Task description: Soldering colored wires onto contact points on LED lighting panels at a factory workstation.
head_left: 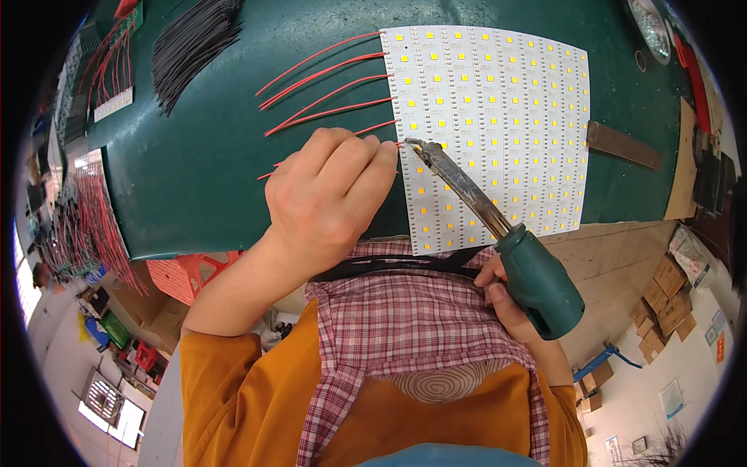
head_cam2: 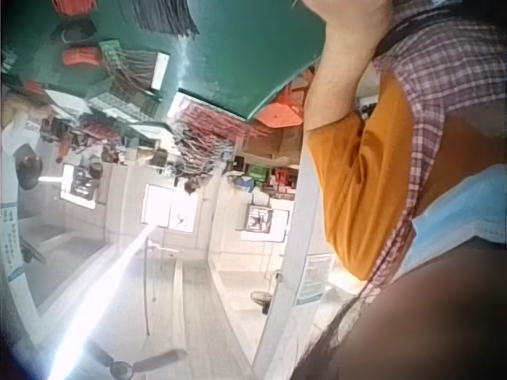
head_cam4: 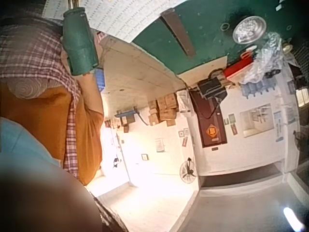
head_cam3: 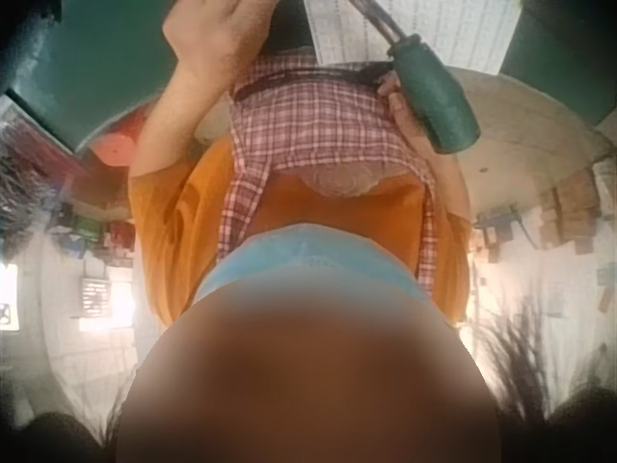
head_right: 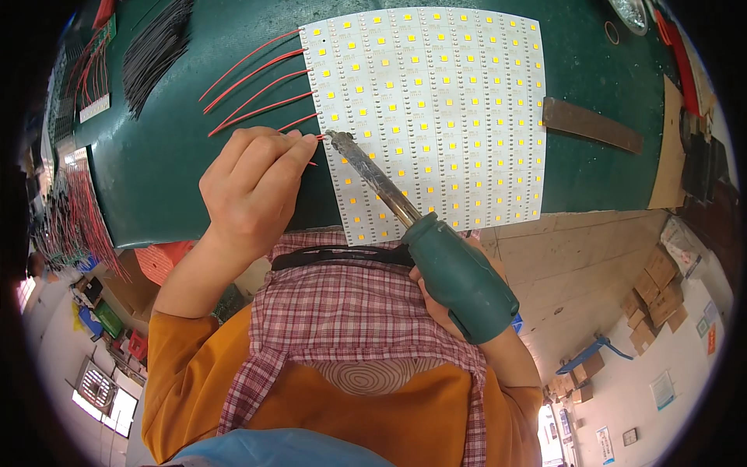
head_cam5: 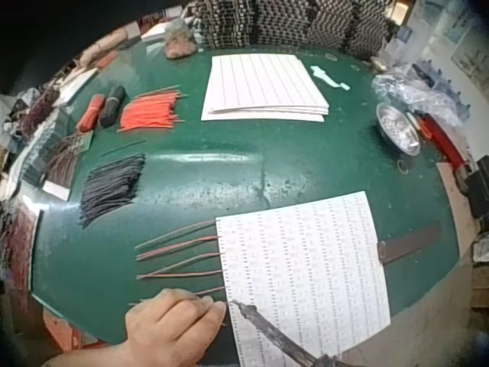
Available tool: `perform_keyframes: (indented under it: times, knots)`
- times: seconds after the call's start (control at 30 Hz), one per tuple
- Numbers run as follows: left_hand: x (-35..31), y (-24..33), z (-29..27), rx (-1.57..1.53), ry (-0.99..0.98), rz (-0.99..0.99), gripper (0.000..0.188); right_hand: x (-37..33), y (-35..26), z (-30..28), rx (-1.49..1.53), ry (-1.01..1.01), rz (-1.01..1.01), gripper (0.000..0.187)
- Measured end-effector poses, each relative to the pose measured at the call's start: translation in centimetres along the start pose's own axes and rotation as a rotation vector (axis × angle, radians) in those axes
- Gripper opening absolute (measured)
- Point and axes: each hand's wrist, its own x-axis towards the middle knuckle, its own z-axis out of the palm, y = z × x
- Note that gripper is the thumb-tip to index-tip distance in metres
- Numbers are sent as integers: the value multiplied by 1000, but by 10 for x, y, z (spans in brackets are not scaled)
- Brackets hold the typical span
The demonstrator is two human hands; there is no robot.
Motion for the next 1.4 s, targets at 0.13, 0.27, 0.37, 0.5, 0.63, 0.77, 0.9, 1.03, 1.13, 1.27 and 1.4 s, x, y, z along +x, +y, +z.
perform_keyframes:
  times: [0.13, 0.27, 0.37, 0.5, 0.63, 0.77, 0.9, 1.03, 1.13, 1.27, 1.4]
  knots:
    - [-5, -6, 6, 47, 33, 66, 26, 4, -13, 5, 599, 89, 374, 15]
    - [-3, -3, 5, 57, 26, 63, 26, 6, -14, 6, 715, 114, 530, 12]
    - [1, 2, 0, 11, -9, -10, 25, -4, 6, 11, 379, 94, 245, 15]
    - [0, 1, 1, 16, -3, -7, 24, -2, -4, 1, 171, 17, 78, 20]
    - [0, 1, 2, 36, -4, -7, 23, -3, 4, 0, 78, 27, 63, 19]
    - [2, 1, -3, 0, -33, -44, 25, -8, 3, 3, 82, 42, 149, 31]
    - [-5, 5, -9, -92, 7, -12, 28, -10, -1, 0, 258, 30, 225, 31]
    - [-13, 9, -3, -77, -5, -33, 29, -12, 2, 1, 419, 60, 423, 31]
    - [-12, 9, -2, -62, -1, -28, 28, -17, 9, 0, 254, 4, 196, 30]
    - [-11, 10, -2, -41, -17, -21, 27, -17, 11, -1, 433, -12, 275, 25]
    - [-9, 11, -2, -9, -19, -11, 27, -17, 9, 0, 389, -36, 304, 18]
